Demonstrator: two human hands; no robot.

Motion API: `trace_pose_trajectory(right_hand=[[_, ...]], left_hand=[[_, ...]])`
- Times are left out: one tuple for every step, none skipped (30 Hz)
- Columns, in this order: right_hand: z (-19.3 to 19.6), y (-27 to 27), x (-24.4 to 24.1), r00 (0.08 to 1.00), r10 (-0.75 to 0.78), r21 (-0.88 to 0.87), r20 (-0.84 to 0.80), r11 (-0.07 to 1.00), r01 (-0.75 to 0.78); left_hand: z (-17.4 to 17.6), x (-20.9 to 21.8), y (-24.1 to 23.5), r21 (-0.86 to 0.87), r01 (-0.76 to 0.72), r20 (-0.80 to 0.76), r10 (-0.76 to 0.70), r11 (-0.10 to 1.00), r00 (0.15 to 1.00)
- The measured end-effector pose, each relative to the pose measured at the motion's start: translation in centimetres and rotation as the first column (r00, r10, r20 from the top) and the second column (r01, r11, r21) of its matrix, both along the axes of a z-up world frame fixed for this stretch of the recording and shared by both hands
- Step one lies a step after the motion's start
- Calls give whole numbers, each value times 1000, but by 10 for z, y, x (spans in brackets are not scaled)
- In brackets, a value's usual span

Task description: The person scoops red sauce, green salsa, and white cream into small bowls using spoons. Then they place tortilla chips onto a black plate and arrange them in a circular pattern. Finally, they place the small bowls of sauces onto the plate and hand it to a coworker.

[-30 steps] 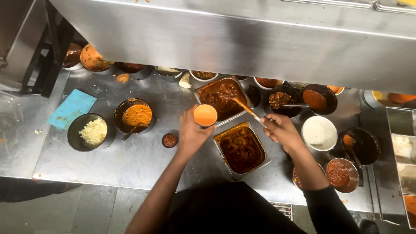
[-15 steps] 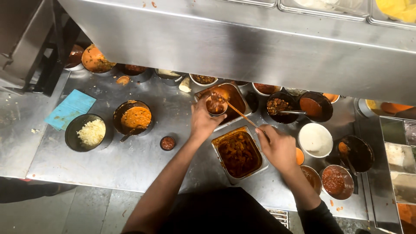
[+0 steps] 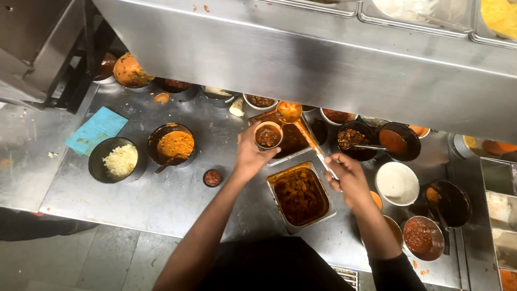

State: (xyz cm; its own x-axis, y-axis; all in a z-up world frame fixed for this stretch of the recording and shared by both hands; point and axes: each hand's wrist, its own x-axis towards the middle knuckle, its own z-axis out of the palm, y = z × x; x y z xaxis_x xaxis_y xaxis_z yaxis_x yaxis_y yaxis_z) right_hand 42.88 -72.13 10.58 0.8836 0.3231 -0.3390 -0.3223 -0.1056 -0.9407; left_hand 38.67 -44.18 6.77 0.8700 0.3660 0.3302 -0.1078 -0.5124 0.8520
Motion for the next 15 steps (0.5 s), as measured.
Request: trace_pose_trajectory(right_hand=[[2,3,3,1000,-5,-9,-25,1000,5],[4,6,6,984,46,-223,173,975,-6],[7,11,10,927,136,-422,350,906,27],[9,16,13,833,256,-591,490,800,102],[10,22,17,767,396,-713,505,692,112],[10,28,20,693,530,-813,488,566,140],[8,32,22,614,654,-886,441,426,183],[3,35,23,600,662,-876,449,459,150],[-4,40,25,586,669,-864,458,491,115],[-12,43,27,571,674,-849,469,522,81],[-19,42,29,606,635,-807,479,591,19],[-25,37,33,640,596,-754,485,655,-39],[-30,31,36,675,556,-693,484,715,-92],[-34,23,38,822,440,-586,363,793,-166],[-35,14,37,924,326,-458,200,864,-206]], left_hand=[[-1,-6,5,-10,-28,-5,28,1000,1000],[-1,-14,10,-19,-55,-10,55,998,998],[-1,-22,15,-28,-82,-15,82,996,997],[1,-31,18,-36,-108,-36,106,994,994],[2,-41,20,-43,-133,-57,130,990,990],[4,-51,21,-52,-157,-81,152,986,985],[6,-58,22,-27,-164,-85,161,986,983],[7,-65,21,-4,-169,-87,168,986,982],[9,-70,20,20,-175,-90,176,984,980],[11,-73,19,19,-175,-96,176,984,980],[12,-75,18,19,-175,-102,176,984,979],[14,-76,17,18,-175,-106,176,984,979],[15,-76,17,28,-170,-104,172,985,980],[16,-77,17,35,-167,-102,170,985,980],[17,-77,16,43,-165,-99,169,985,981]])
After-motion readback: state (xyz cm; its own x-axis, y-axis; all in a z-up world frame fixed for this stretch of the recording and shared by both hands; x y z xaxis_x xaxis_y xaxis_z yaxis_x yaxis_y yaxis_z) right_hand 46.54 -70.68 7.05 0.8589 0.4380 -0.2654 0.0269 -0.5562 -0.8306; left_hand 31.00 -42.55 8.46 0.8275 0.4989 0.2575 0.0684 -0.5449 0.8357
